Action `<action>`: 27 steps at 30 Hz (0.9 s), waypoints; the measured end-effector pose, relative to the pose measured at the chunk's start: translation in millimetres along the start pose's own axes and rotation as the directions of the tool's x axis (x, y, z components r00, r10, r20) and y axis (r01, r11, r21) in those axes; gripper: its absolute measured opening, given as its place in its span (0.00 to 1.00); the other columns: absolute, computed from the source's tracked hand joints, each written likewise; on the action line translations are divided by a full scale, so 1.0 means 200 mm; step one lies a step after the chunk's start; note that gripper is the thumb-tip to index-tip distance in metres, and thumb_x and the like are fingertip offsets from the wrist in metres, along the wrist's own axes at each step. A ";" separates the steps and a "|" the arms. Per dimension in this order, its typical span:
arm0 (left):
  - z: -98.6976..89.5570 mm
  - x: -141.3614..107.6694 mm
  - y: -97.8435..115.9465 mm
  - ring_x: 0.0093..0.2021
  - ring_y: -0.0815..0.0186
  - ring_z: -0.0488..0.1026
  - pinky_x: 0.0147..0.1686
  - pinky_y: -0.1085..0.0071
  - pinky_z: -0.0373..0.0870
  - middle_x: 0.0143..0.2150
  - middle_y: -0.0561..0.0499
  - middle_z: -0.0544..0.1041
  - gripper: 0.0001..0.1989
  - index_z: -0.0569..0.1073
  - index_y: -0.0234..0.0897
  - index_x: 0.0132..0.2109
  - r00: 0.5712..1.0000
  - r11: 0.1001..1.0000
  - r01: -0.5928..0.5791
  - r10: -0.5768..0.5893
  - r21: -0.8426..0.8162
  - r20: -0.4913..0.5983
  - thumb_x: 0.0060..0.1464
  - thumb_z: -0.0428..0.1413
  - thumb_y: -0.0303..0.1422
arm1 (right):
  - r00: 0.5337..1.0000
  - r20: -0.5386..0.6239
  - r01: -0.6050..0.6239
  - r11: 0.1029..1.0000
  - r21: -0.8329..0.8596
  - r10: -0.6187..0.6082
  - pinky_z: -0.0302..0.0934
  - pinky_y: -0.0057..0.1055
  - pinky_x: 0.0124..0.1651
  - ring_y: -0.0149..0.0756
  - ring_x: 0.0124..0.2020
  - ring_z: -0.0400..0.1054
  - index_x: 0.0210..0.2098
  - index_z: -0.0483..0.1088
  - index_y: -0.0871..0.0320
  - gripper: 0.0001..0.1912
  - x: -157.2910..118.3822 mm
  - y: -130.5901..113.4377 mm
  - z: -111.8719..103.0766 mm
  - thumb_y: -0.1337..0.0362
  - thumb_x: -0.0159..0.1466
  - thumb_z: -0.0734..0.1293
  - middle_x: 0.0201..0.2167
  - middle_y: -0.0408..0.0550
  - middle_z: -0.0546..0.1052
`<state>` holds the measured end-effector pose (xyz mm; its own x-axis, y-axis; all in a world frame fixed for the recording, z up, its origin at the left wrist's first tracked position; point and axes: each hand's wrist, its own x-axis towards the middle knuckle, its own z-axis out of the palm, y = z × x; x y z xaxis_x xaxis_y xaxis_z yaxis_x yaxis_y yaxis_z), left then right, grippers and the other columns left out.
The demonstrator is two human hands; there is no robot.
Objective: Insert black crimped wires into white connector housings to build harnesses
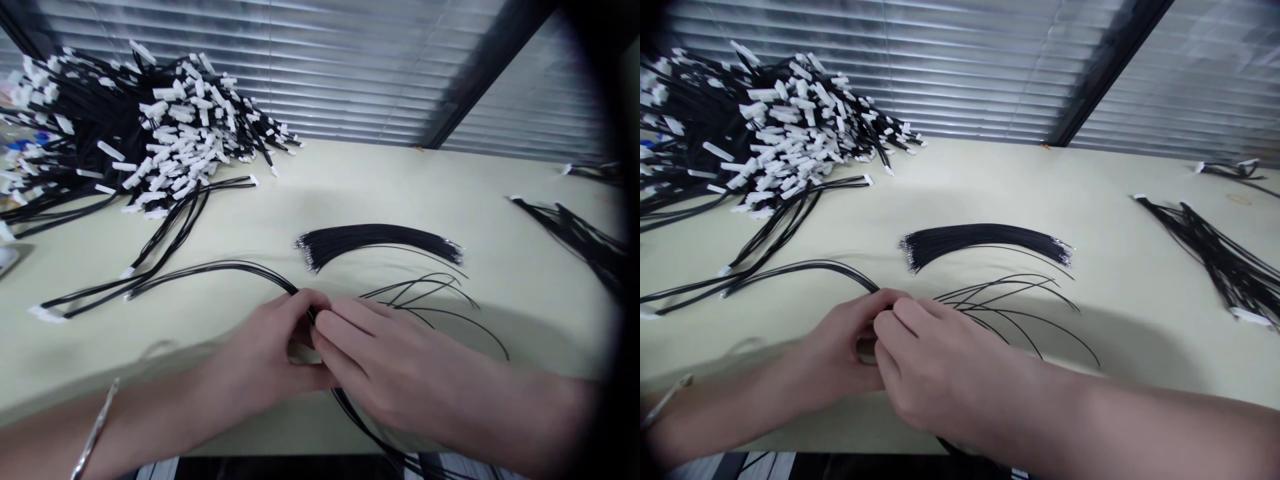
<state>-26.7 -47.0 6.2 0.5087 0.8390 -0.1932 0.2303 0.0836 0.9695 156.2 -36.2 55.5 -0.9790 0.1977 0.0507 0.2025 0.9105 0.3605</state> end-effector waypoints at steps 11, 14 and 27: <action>-0.01 0.00 0.00 0.43 0.58 0.76 0.42 0.62 0.75 0.44 0.52 0.77 0.25 0.69 0.44 0.49 0.996 0.989 0.089 -0.087 0.121 -0.025 0.46 0.68 0.40 | 0.972 0.070 -0.232 0.855 0.463 0.225 0.65 0.27 0.38 0.34 0.35 0.69 0.32 0.75 0.61 0.06 -0.02 0.08 0.06 0.76 0.58 0.68 0.31 0.46 0.75; -0.01 0.00 0.01 0.41 0.58 0.75 0.43 0.59 0.75 0.42 0.50 0.76 0.27 0.69 0.43 0.50 0.991 0.976 0.132 -0.128 0.175 -0.030 0.45 0.68 0.44 | 0.869 0.157 -0.441 0.590 0.676 0.470 0.62 0.23 0.30 0.27 0.29 0.68 0.32 0.75 0.56 0.09 0.01 0.21 0.10 0.69 0.67 0.64 0.29 0.40 0.76; -0.01 0.00 0.01 0.40 0.58 0.75 0.40 0.61 0.75 0.39 0.51 0.75 0.29 0.69 0.45 0.51 0.990 0.979 0.140 -0.133 0.148 -0.052 0.43 0.68 0.44 | 0.849 0.032 -0.483 0.749 0.454 0.528 0.62 0.37 0.46 0.39 0.42 0.68 0.35 0.76 0.60 0.10 0.07 0.44 0.41 0.72 0.66 0.62 0.35 0.49 0.77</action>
<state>-27.4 -46.2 8.5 0.4293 0.8474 -0.3124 0.4193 0.1194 0.9000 161.3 76.1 11.1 -0.7231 0.6602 0.2032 0.6360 0.7511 -0.1771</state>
